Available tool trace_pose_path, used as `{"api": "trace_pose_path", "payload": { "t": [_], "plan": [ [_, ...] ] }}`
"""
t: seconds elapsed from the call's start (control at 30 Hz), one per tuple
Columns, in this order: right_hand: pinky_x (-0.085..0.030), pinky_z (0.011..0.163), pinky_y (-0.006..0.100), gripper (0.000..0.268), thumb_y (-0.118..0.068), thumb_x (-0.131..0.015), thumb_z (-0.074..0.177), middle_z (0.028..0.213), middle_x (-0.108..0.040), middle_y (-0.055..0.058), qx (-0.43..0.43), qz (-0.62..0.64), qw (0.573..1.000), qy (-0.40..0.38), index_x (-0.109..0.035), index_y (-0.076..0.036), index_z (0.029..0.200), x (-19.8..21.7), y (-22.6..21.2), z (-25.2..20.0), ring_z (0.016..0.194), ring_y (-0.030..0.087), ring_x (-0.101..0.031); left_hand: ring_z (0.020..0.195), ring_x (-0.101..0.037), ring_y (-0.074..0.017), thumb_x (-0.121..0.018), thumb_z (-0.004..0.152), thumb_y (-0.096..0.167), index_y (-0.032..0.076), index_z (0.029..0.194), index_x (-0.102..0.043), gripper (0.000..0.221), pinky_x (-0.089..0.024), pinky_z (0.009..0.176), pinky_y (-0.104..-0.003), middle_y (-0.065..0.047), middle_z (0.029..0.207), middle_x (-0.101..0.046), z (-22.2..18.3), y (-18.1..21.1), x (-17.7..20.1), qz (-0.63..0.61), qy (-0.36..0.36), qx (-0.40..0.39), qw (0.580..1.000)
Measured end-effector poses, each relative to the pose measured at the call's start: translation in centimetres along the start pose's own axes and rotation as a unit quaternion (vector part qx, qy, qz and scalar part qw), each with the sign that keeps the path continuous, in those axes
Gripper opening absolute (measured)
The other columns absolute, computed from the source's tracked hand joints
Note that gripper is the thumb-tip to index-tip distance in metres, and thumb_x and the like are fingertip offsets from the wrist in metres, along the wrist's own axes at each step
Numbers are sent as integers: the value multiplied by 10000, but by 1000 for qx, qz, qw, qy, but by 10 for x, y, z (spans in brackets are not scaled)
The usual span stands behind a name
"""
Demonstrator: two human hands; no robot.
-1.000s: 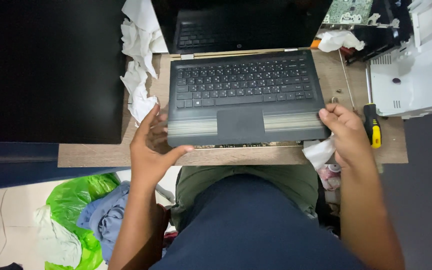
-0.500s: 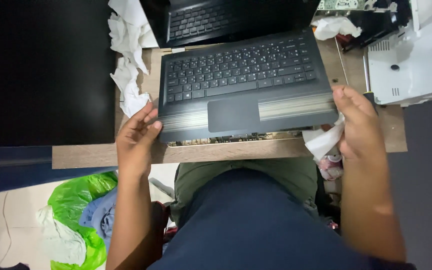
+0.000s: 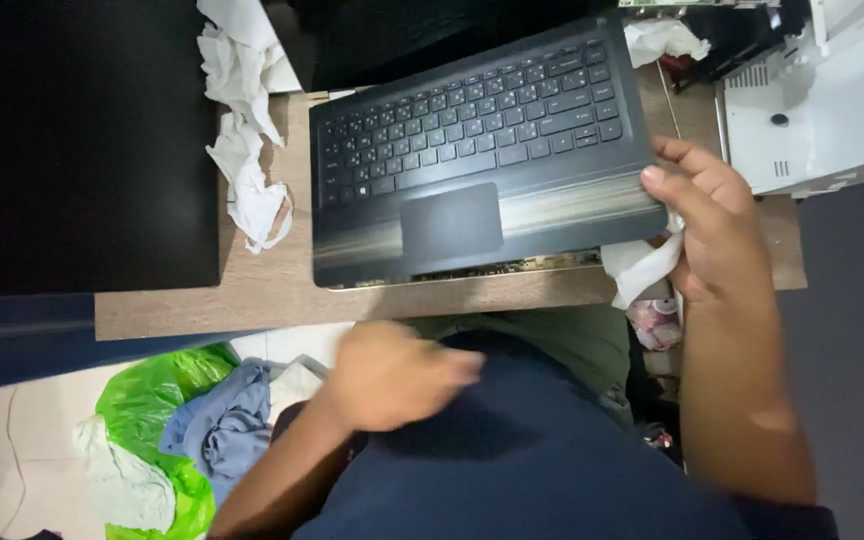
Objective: The person is disassembling a laptop by prying the keyboard assembly from the base and then cleaning the internal components with a brush.
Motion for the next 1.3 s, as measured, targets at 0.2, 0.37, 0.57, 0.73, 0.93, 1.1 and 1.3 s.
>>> {"api": "trace_pose_path", "payload": {
  "t": [0.2, 0.37, 0.57, 0.73, 0.93, 1.1, 1.3],
  "plan": [
    [-598, 740, 233, 340, -134, -630, 932, 1020, -691, 10, 10, 28, 999, -24, -619, -88, 1269, -4, -7, 0, 864, 100, -685, 503, -545, -142, -699, 803, 95, 128, 1126, -719, 325, -364, 354, -325, 10, 688, -569, 114, -21, 34, -584, 45, 172, 792],
    [-561, 749, 220, 354, -154, -664, 912, 1019, -657, -5, 19, 45, 999, -20, -607, -104, 1258, -5, -9, -2, 874, 90, -654, 544, -557, -183, -654, 726, 34, 157, 947, -724, 262, -396, 419, -327, -7, 619, -574, 140, -7, 18, -463, 2, 275, 843],
    [-587, 800, 202, 358, -142, -642, 927, 1057, -696, 3, 26, 16, 999, -30, -619, -73, 1278, -9, -21, -3, 914, 79, -678, 587, -621, -221, -681, 713, 73, 140, 970, -714, 267, -469, 447, -353, -48, 713, -653, 146, -5, 20, -500, -36, 275, 821],
    [-582, 776, 214, 340, -154, -655, 917, 1039, -680, -5, 30, 27, 999, -34, -613, -95, 1250, -8, -23, -1, 892, 79, -668, 671, -621, -264, -694, 732, 114, 129, 976, -703, 245, -484, 523, -382, -76, 777, -648, 146, 0, 11, -522, -39, 271, 808],
    [-584, 758, 222, 316, -156, -658, 923, 1012, -664, -18, 18, 36, 998, -40, -614, -114, 1233, -7, -23, -1, 872, 73, -657, 783, -621, -321, -711, 756, 170, 115, 984, -689, 236, -504, 625, -421, -112, 864, -641, 143, 8, 3, -552, -48, 265, 789],
    [-572, 788, 219, 324, -174, -657, 920, 1044, -674, -20, 21, 33, 999, -36, -614, -119, 1236, -7, -21, -1, 896, 70, -653, 867, -620, -364, -724, 775, 212, 104, 990, -678, 245, -518, 701, -451, -139, 929, -635, 132, 3, 5, -576, -57, 259, 773],
    [-586, 712, 250, 337, -153, -669, 923, 992, -660, 0, 9, 38, 999, -33, -607, -119, 1253, -4, -18, 5, 856, 92, -653, 523, -597, -252, -615, 1008, 195, 131, 1026, -652, 76, -460, 397, -405, -41, 691, -636, 82, -45, 33, -650, -86, 309, 688]
  ]
}}
Point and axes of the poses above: each hand's wrist, its own z-axis towards the middle knuckle, its own x-axis out of the back of the hand, y = z × x, the point moved 1 cm from there along z, towards the middle knuckle
